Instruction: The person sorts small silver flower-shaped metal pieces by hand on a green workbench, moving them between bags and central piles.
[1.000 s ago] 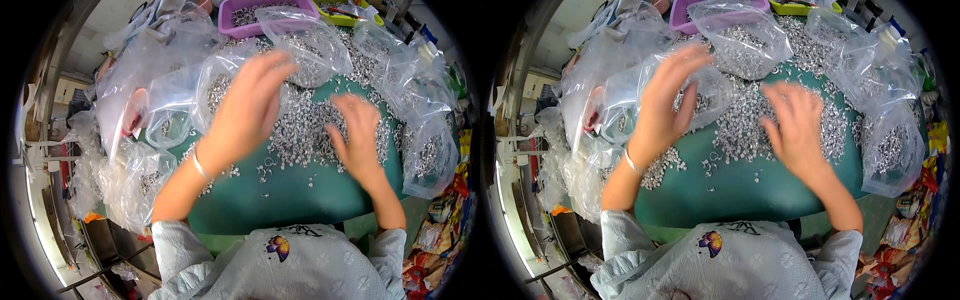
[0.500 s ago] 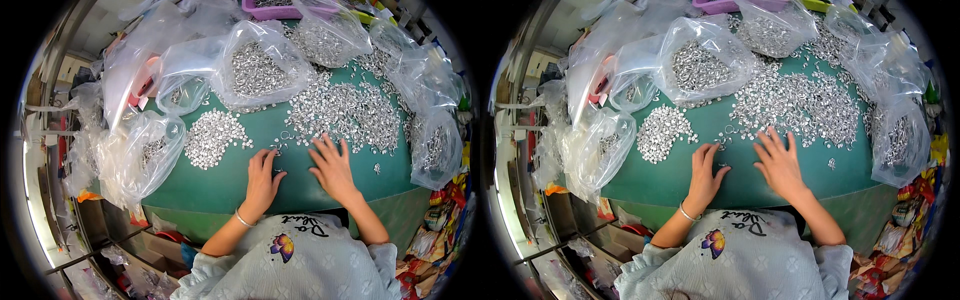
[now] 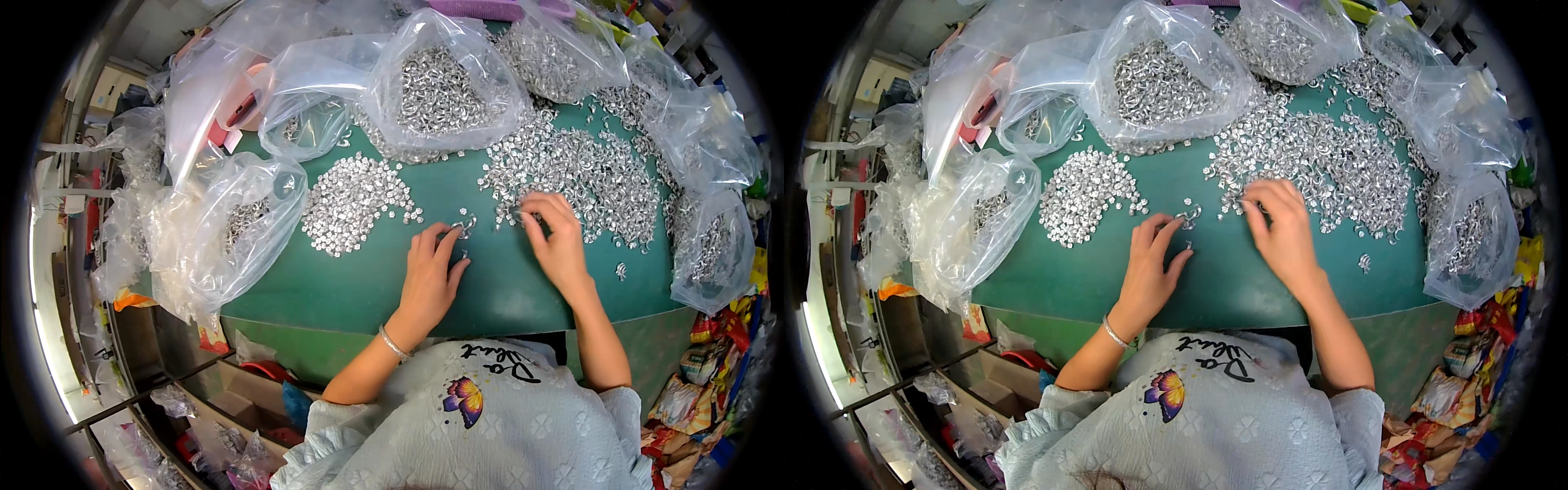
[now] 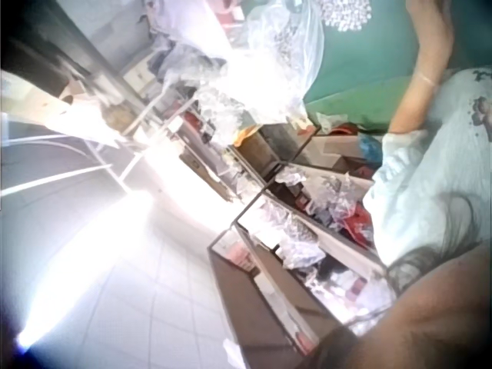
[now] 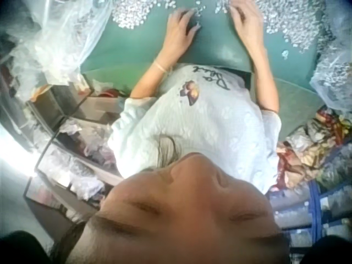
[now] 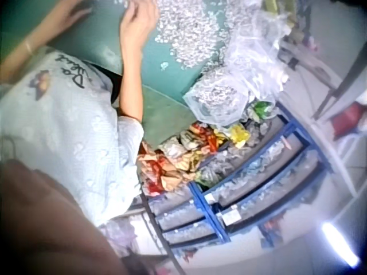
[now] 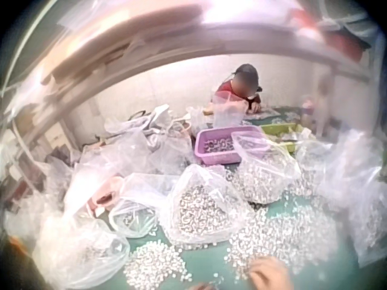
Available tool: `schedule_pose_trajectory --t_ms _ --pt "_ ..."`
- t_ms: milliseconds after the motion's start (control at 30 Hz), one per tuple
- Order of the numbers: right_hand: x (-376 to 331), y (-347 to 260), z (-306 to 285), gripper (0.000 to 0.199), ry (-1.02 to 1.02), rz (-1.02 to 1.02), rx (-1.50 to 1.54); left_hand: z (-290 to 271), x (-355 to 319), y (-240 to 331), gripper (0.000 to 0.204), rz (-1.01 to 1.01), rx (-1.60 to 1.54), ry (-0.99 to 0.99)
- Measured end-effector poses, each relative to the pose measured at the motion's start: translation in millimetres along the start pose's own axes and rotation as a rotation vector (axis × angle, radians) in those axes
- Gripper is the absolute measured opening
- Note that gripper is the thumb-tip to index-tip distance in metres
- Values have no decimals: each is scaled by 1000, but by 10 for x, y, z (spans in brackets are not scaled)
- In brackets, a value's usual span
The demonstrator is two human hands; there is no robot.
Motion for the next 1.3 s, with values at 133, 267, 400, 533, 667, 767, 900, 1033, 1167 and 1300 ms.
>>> schedule_pose_trajectory --t_ms 133,267,400,533,667,767,900,1033,1167,1300 --pt "-76 388 -141 11 -10 415 651 -5 156 18 47 74 -6 6" --pt "115 393 -117 18 -157 604 1438 74 560 82 49 175 46 -1" --pt "47 507 -222 18 48 833 1453 234 789 262 53 266 93 -73" --pt "-162 805 -616 16 39 788 894 430 874 319 54 365 145 -114" --pt "2 925 -861 14 115 387 79 551 1037 441 50 417 113 -122" --pt "258 916 -851 25 161 272 -307 658 1139 532 45 437 99 -102" --pt "479 853 -639 27 17 225 -599 749 1334 611 37 420 62 -61" --pt "442 899 -729 14 174 112 -487 860 1478 589 32 406 88 -66" --pt "195 1227 -880 17 62 641 943 876 1580 571 29 388 73 -11" --pt "242 1008 -922 24 158 676 1647 935 1826 606 24 370 71 92"
Point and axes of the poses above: each hand's wrist, its own x-axis towards the middle knuckle, its own z-axis out of the palm, y = z × x, the point moved 5 cm from there along x, towards the middle knuckle, and after that the axes turned 1 degree about -z, right-handed, at the moved point
